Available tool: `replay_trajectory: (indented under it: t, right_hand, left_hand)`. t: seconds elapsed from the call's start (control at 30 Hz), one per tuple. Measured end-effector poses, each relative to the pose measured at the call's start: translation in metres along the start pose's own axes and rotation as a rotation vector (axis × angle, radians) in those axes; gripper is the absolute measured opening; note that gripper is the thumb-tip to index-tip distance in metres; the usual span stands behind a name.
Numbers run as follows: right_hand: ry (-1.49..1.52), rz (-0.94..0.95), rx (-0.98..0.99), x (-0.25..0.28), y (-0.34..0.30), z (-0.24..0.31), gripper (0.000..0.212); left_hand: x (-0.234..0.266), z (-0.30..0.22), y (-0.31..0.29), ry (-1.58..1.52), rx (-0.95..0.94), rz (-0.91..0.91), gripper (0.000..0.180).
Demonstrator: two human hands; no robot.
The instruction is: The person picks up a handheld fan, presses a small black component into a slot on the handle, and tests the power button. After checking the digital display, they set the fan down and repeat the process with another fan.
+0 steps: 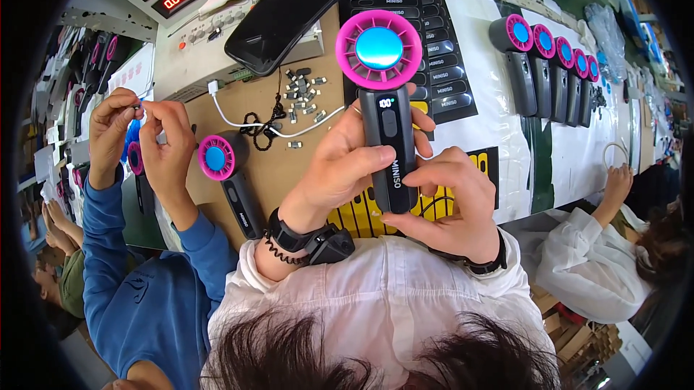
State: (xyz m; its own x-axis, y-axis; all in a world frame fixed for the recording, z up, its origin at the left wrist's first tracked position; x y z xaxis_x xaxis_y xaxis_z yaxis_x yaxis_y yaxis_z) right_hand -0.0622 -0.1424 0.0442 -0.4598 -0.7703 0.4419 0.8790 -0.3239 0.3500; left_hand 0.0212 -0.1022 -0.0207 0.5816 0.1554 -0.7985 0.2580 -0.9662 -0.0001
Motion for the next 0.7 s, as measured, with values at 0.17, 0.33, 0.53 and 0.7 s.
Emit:
replay_trajectory:
  t: [0.17, 0.33, 0.53, 0.7]
  right_hand:
    - [-0.05, 0.037, 0.024, -0.001, 0.004, 0.0, 0.058]
    - [0.107, -0.005, -0.14, -0.003, -0.002, -0.02, 0.069]
    - [0.146, 0.043, -0.218, -0.008, 0.0, -0.026, 0.093]
    - [0.103, 0.07, -0.238, -0.008, 0.001, -0.028, 0.102]
  left_hand:
    - [0.002, -0.003, -0.002, -0.012, -0.002, -0.008, 0.064]
    - [0.001, -0.002, -0.002, -0.013, 0.024, -0.002, 0.067]
    - [0.001, -0.001, -0.004, 0.025, 0.017, 0.049, 0.072]
    - [0.0, -0.002, -0.005, 0.006, 0.023, 0.043, 0.075]
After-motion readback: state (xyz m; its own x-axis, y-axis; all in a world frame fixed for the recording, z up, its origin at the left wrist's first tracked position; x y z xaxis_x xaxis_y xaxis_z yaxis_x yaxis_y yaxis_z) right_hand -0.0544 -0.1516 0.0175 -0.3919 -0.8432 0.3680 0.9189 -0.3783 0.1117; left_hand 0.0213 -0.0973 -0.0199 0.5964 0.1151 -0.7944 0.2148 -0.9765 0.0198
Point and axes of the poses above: each hand's wrist, its own y-axis towards the middle knuckle, its own x-axis out of the back of the hand, z = x × y, the point moved 9 cm from there along y, towards the middle knuckle, and after that the axes turned 1 degree about x, right-handed, at the moved point
